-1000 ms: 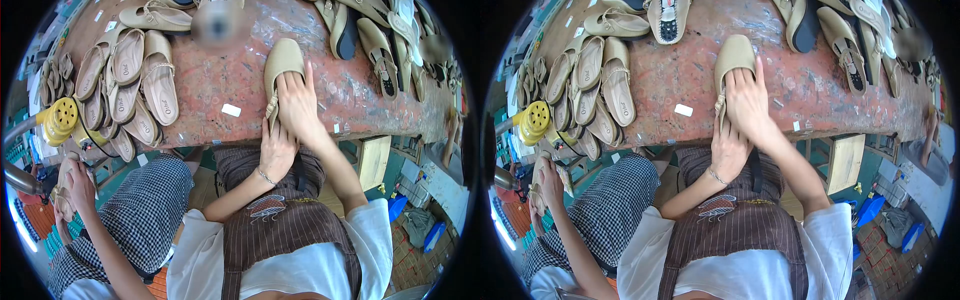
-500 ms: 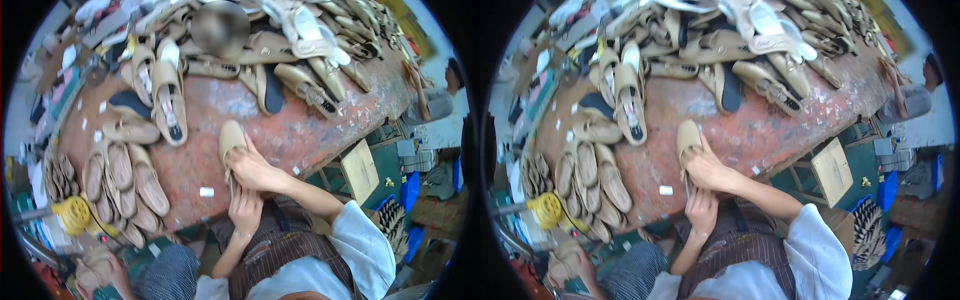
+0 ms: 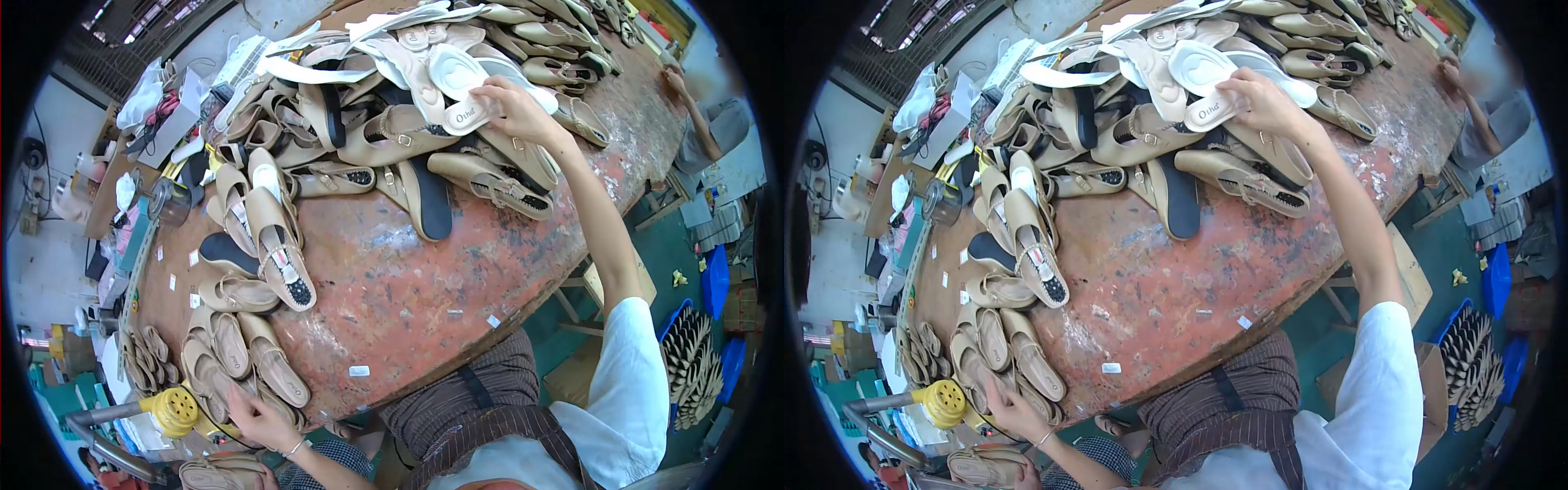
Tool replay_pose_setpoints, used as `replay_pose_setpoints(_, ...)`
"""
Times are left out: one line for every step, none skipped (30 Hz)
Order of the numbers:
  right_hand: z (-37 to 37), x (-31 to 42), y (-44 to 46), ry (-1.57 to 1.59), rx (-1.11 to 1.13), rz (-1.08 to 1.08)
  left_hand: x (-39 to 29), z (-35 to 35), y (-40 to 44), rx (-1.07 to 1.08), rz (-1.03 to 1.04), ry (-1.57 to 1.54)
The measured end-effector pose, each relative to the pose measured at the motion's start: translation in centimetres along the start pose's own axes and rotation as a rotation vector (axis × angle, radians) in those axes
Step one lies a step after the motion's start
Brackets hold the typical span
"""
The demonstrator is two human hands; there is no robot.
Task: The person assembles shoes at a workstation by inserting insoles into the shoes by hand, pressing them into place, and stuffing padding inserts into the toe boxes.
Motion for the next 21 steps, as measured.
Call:
replay_pose_setpoints(-0.9,0.4,0.4,0.016,0.059,0.034,-3.3,1.0,0.3,-0.007,0.017,-0.046)
replay_pose_setpoints(-2.0,1.0,0.5,-0.040,0.088,0.033,-7.5,2.0,0.8,0.080,0.050,-0.158)
replay_pose_setpoints(-2.4,0.9,0.1,-0.040,0.087,0.035,-11.3,3.8,1.2,0.147,0.069,-0.334)
replay_pose_setpoints(-3.0,0.9,-0.2,-0.073,-0.041,-0.049,-14.9,5.6,1.9,0.323,0.103,-0.458)
replay_pose_setpoints(-3.7,1.1,-0.4,-0.104,-0.170,-0.135,-19.1,7.4,2.4,0.444,0.129,-0.651)
replay_pose_setpoints(-4.5,1.3,-0.9,-0.071,-0.258,-0.151,-22.9,9.5,2.9,0.492,0.253,-0.695)
replay_pose_setpoints(-4.9,1.5,-1.1,-0.065,-0.258,-0.152,-26.0,12.1,3.4,0.631,0.247,-0.752)
replay_pose_setpoints(-5.7,1.6,-1.6,0.084,-0.352,-0.117,-29.7,13.5,4.1,0.595,0.407,-0.692)
replay_pose_setpoints(-6.5,1.6,-2.4,0.229,-0.444,-0.074,-32.2,16.4,4.4,0.633,0.396,-0.661)
replay_pose_setpoints(-7.2,2.0,-2.8,0.305,-0.484,-0.011,-34.6,19.1,5.1,0.705,0.357,-0.616)
replay_pose_setpoints(-7.7,2.8,-3.1,0.296,-0.478,0.000,-36.7,21.5,5.6,0.777,0.319,-0.575)
replay_pose_setpoints(-8.0,3.4,-3.3,0.547,-0.482,0.099,-38.0,24.1,5.9,0.731,0.311,-0.570)
replay_pose_setpoints(-8.2,3.6,-3.6,0.798,-0.486,0.196,-38.7,26.1,6.0,0.681,0.303,-0.566)
replay_pose_setpoints(-8.2,3.7,-4.1,0.803,-0.459,0.233,-38.9,26.6,6.3,0.688,0.271,-0.494)
replay_pose_setpoints(-8.0,3.7,-4.4,0.754,-0.465,0.239,-38.9,27.1,6.5,0.692,0.239,-0.418)
replay_pose_setpoints(-8.1,4.4,-4.7,0.792,-0.455,0.247,-38.6,25.8,6.5,0.709,0.187,-0.418)
replay_pose_setpoints(-8.1,5.4,-5.1,0.836,-0.447,0.257,-37.3,25.6,6.2,0.708,0.191,-0.411)
replay_pose_setpoints(-8.0,6.3,-5.5,0.843,-0.451,0.259,-35.6,25.3,6.1,0.697,0.198,-0.529)
replay_pose_setpoints(-7.8,7.0,-5.9,0.968,-0.446,0.284,-33.6,24.6,5.7,0.686,0.205,-0.646)
replay_pose_setpoints(-7.5,7.7,-6.5,1.091,-0.437,0.311,-31.5,22.4,5.3,0.724,0.180,-0.613)
replay_pose_setpoints(-6.9,8.6,-7.1,1.182,-0.404,0.326,-29.2,19.0,4.7,0.764,0.153,-0.580)
Point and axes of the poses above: each hand's wrist, its own y-axis towards the middle knuckle, its own z-axis out of the palm, x = y × z, the point moved 3 cm from there along y, towards the middle knuckle, and after that the axes turned 1 degree about -z, right-handed, at the moved point
